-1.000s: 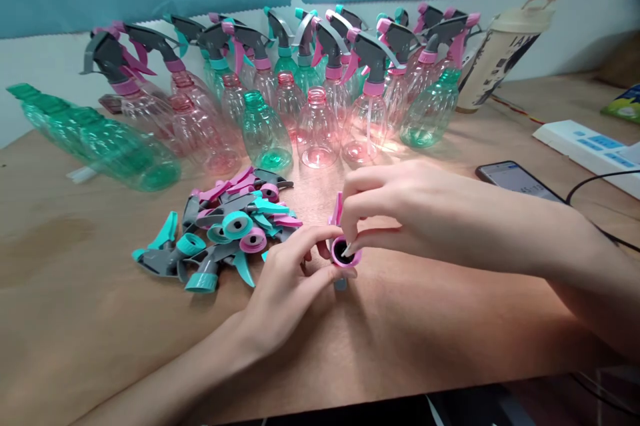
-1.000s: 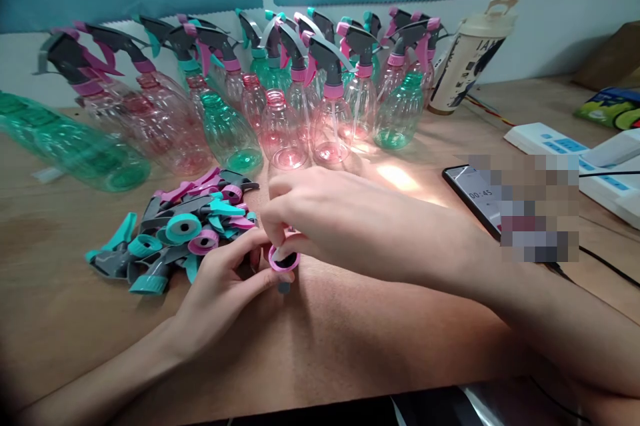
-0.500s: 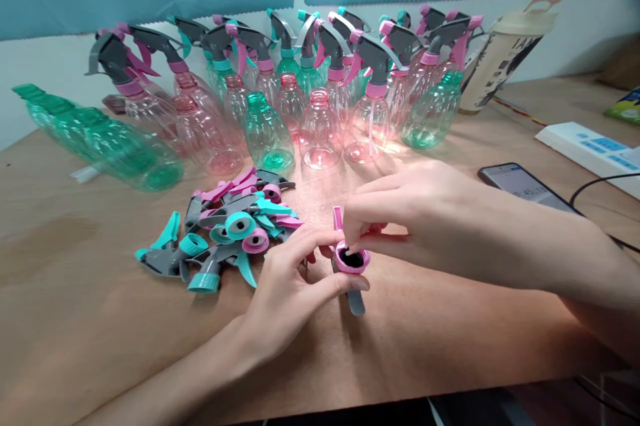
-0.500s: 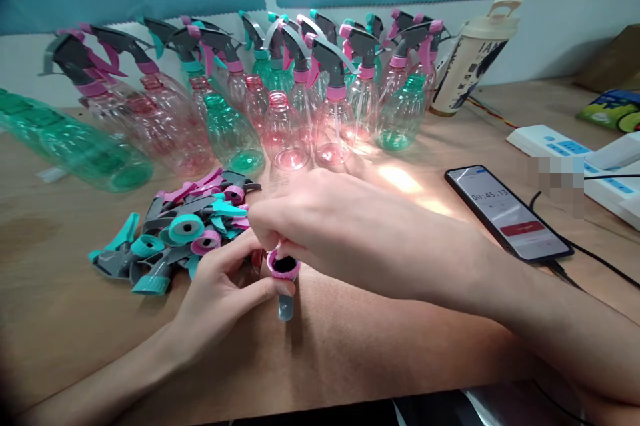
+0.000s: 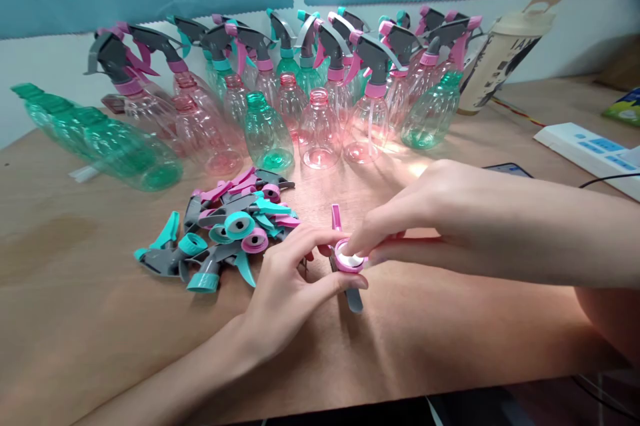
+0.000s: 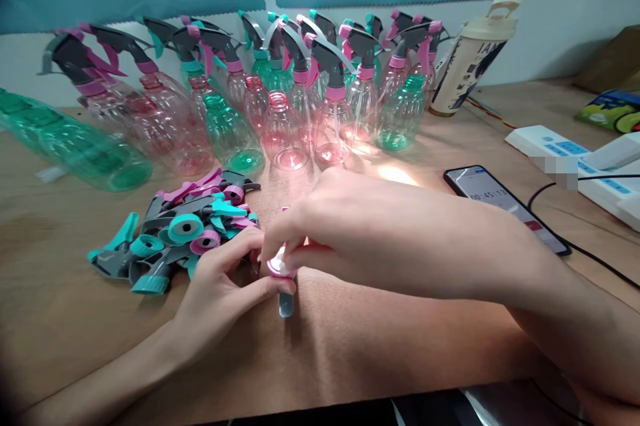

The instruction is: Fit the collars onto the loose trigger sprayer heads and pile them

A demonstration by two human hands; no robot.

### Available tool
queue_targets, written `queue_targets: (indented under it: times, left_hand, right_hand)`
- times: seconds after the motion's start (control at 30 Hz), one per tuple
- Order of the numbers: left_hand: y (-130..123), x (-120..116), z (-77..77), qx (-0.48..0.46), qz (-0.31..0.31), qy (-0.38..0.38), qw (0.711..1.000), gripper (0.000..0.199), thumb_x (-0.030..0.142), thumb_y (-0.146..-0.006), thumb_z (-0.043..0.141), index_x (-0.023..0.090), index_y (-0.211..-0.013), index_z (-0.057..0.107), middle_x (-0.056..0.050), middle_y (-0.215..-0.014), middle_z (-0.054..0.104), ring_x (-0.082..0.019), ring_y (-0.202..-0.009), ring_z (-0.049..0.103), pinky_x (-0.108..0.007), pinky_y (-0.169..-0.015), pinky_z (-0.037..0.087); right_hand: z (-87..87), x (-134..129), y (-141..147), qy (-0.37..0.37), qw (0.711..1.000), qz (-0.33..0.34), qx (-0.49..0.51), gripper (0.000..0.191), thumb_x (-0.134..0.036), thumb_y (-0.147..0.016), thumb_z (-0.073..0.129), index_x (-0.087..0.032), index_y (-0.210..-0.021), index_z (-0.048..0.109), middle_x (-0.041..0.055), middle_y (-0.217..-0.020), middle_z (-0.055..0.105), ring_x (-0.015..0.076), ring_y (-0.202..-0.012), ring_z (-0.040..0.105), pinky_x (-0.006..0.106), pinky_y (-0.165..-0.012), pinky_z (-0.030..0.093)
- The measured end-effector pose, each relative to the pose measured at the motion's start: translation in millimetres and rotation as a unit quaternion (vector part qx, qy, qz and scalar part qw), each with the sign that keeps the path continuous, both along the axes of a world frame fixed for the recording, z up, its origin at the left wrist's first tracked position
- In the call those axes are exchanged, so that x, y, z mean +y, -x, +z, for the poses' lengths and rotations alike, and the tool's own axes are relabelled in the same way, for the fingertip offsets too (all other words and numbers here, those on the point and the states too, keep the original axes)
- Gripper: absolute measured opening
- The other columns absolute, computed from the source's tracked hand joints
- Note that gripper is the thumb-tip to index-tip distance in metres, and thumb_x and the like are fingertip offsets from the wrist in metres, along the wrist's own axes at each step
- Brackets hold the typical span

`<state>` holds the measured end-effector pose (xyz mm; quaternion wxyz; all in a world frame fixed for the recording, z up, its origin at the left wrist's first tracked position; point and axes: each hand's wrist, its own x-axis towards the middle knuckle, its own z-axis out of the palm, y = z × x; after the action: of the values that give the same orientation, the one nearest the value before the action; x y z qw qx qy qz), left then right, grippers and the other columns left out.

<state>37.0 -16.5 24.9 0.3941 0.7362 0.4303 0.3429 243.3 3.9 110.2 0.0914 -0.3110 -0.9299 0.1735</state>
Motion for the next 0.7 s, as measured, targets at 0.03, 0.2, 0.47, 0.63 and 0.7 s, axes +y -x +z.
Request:
queue_targets:
  times: [0.03,0.2,0.47,0.63,0.7]
  left_hand:
    - [0,0,-0.2,0.003,-0.002,-0.006,1.0,0.026,0.024,-0.071,0.077,0.02,-0.095,0.067,0.002,-0.081,0.063,-0.014,-0.072,0.053,-0.024,-0.062,0.039]
    - [0,-1,-0.7,0.018,-0.024,-0.05,0.998,0.02,0.025,-0.075,0.074,0.021,-0.093,0.066,0.0,-0.082,0.064,-0.016,-0.077,0.054,-0.026,-0.067,0.041]
    - [2,-1,-4.5,0.03,-0.034,-0.145,0.988,0.017,0.025,-0.076,0.074,0.018,-0.087,0.063,-0.002,-0.086,0.064,-0.017,-0.08,0.055,-0.03,-0.074,0.044]
    - [3,0,-6.9,0.027,-0.031,-0.165,0.985,0.023,0.025,-0.074,0.075,0.018,-0.092,0.063,-0.003,-0.087,0.064,-0.018,-0.082,0.057,-0.031,-0.075,0.045]
    - [3,0,-6.7,0.022,-0.028,-0.174,0.984,0.026,0.025,-0.073,0.076,0.018,-0.095,0.063,-0.004,-0.089,0.065,-0.018,-0.084,0.058,-0.031,-0.077,0.045]
  right_hand:
    - [0.4,0,0,-0.001,1.0,-0.006,0.007,0.021,-0.021,-0.09,0.05,-0.03,-0.096,0.069,-0.0054,-0.071,0.065,0.0091,-0.058,0.046,0.025,-0.055,0.027]
    - [-4.3,3,4,-0.001,1.0,-0.008,0.023,0.018,-0.014,-0.086,0.052,-0.024,-0.089,0.066,-0.0044,-0.072,0.062,0.0087,-0.059,0.045,0.024,-0.056,0.025]
    - [-8.3,-2,8,0.007,1.0,-0.016,-0.024,0.018,-0.008,-0.082,0.047,-0.023,-0.083,0.056,-0.0049,-0.074,0.062,0.0111,-0.063,0.045,0.024,-0.059,0.025]
    - [-9.5,-3,8,0.01,0.999,-0.019,-0.029,0.019,-0.006,-0.08,0.044,-0.023,-0.087,0.05,-0.0055,-0.076,0.062,0.0115,-0.064,0.046,0.025,-0.061,0.026]
    - [-10.1,-3,9,-0.01,0.999,-0.022,-0.028,0.016,-0.008,-0.082,0.045,-0.023,-0.087,0.048,-0.0052,-0.076,0.061,0.0117,-0.064,0.046,0.025,-0.062,0.026]
